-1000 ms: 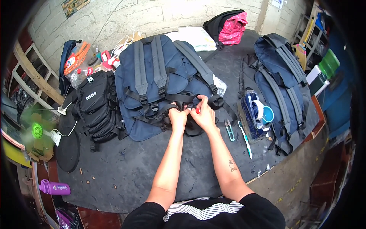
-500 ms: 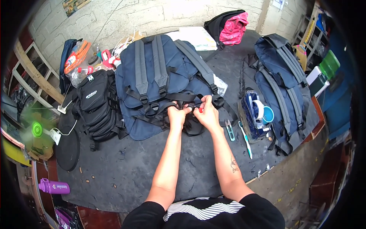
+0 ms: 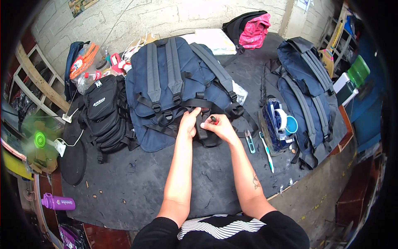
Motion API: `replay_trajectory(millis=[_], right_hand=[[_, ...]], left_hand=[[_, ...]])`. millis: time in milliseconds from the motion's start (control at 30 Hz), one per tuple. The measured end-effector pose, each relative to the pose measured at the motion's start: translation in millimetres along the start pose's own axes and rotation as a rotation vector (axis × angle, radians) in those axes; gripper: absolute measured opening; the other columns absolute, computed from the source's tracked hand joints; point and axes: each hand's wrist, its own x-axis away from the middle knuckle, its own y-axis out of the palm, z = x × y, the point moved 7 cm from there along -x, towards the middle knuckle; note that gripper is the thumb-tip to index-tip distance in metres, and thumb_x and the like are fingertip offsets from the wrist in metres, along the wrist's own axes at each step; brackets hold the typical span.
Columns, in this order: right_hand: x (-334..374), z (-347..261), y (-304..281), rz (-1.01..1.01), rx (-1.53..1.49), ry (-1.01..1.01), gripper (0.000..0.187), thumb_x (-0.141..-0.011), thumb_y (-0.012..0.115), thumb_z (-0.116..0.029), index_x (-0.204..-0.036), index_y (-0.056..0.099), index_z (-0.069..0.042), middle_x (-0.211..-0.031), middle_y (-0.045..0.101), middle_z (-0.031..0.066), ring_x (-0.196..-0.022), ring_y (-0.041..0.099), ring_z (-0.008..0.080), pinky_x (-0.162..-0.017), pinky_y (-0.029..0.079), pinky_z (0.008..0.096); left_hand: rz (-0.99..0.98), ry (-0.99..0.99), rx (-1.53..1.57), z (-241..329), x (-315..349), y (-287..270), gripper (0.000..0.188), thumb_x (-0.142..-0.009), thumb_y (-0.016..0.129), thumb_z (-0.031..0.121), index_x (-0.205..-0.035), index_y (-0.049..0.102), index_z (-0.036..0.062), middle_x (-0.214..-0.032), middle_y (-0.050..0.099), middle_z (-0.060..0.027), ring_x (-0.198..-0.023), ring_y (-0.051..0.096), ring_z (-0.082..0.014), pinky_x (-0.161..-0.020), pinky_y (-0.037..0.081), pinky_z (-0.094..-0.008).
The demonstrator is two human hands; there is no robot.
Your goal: Adjusting nylon straps on backpacks and sealing fraying ends using a lighter.
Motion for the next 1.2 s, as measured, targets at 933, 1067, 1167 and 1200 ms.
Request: replay_trajectory(millis=[933,1067,1167,1200], right_hand=[[-5.7,19.8,-14.9,0.401,0.219,-0.130,0.033,-0.082,0.054,-0.029,-0.093,0.048,0.002,-0.087,0.054,0.0159,-0.080,0.055,0.0281,-0.073,0.042,0.0346],[-2.4,12.4,-10.3,0.330,0.314,-0.113,0.026,-0.079,0.055,-0.021,-0.092,0.044,-0.001,-0.083,0.051,0.0110,-0.074,0.052,0.0209,-0.069,0.042,0.0331],[-0.3,4.6,-14.0,0.403,0.335,-0.196,0.027,-0.076,0.057,-0.017,-0.092,0.042,-0.001,-0.081,0.048,0.0105,-0.069,0.050,0.0208,-0.066,0.042,0.0330],[-1.4,5.7,-14.1,0.385,0.309,-0.175,0.029,-0.075,0.057,-0.015,-0.093,0.041,0.001,-0.087,0.047,0.0151,-0.076,0.050,0.0271,-0.070,0.042,0.0359]], left_hand=[[-0.109,0.204,0.001,-6.2,5.7,0.4,0.022,-0.067,0.073,0.005,-0.085,0.063,-0.0016,-0.079,0.064,-0.0072,-0.070,0.060,-0.0152,-0.065,0.047,-0.0279],[-0.079,0.214,-0.130,-7.1,10.4,3.2,0.019,-0.068,0.072,0.003,-0.083,0.063,-0.0058,-0.081,0.064,-0.0081,-0.068,0.059,-0.0154,-0.064,0.047,-0.0267],[-0.068,0.270,-0.128,-6.3,11.2,3.8,0.020,-0.069,0.071,0.003,-0.084,0.063,-0.0073,-0.082,0.064,-0.0083,-0.068,0.059,-0.0152,-0.064,0.047,-0.0259],[-0.052,0.284,-0.137,-5.6,10.8,2.3,0.020,-0.070,0.071,0.003,-0.085,0.063,-0.0074,-0.083,0.064,-0.0083,-0.068,0.059,-0.0150,-0.063,0.047,-0.0257]])
